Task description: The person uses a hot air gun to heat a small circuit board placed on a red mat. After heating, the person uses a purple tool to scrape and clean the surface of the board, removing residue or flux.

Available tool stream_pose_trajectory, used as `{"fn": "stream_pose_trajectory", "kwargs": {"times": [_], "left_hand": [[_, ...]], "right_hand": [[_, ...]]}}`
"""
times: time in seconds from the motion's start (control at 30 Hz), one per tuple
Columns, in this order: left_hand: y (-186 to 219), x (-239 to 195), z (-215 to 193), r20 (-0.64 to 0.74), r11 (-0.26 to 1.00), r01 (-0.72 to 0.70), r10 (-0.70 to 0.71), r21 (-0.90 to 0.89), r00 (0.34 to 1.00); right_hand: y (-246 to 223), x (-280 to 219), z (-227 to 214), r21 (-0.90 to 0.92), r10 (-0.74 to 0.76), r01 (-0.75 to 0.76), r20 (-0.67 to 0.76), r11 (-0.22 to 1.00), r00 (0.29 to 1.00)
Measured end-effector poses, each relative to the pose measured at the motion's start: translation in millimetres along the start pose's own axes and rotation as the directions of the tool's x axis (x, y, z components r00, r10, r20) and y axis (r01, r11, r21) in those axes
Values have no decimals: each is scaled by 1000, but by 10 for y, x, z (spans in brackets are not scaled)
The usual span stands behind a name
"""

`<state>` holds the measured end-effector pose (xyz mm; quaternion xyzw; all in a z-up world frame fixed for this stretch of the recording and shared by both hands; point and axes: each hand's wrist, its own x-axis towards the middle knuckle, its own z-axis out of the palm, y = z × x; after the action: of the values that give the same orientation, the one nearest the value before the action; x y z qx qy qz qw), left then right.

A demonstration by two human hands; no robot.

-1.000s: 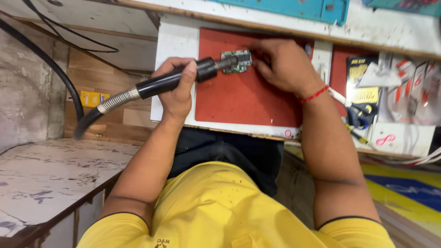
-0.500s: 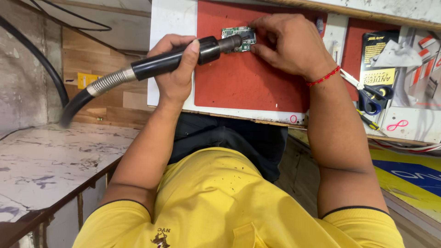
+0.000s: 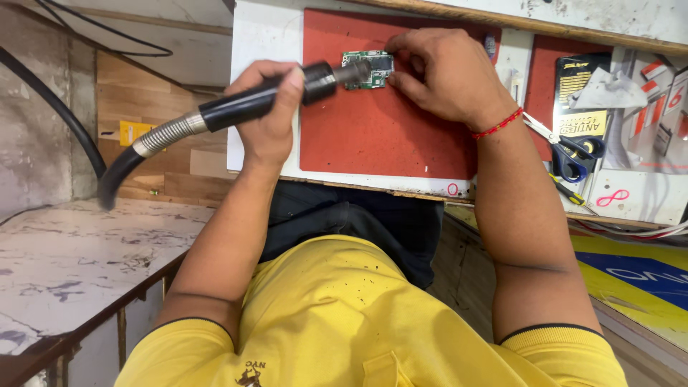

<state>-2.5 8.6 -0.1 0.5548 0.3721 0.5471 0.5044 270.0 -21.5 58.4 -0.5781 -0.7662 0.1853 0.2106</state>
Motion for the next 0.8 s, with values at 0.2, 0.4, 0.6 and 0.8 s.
{"fn": "stream_pose_trajectory", "kwargs": {"times": [0.2, 0.4, 0.6, 0.8], "left_hand": [[44, 1, 13, 23, 1000, 17, -17, 16, 1000], [2, -2, 23, -29, 999, 47, -46, 18, 999], [8, -45, -8, 10, 999, 29, -29, 42, 1000], [-17, 24, 34, -58, 999, 39, -39, 8, 998]], "right_hand": [[-29, 27, -19, 11, 3, -3, 1, 1000, 1000], [-52, 53, -24, 19, 79, -80, 33, 997, 996], [-28, 35, 0, 17, 63, -63, 18, 998, 998], [-89, 70, -38, 33, 115, -117, 38, 993, 993]]}}
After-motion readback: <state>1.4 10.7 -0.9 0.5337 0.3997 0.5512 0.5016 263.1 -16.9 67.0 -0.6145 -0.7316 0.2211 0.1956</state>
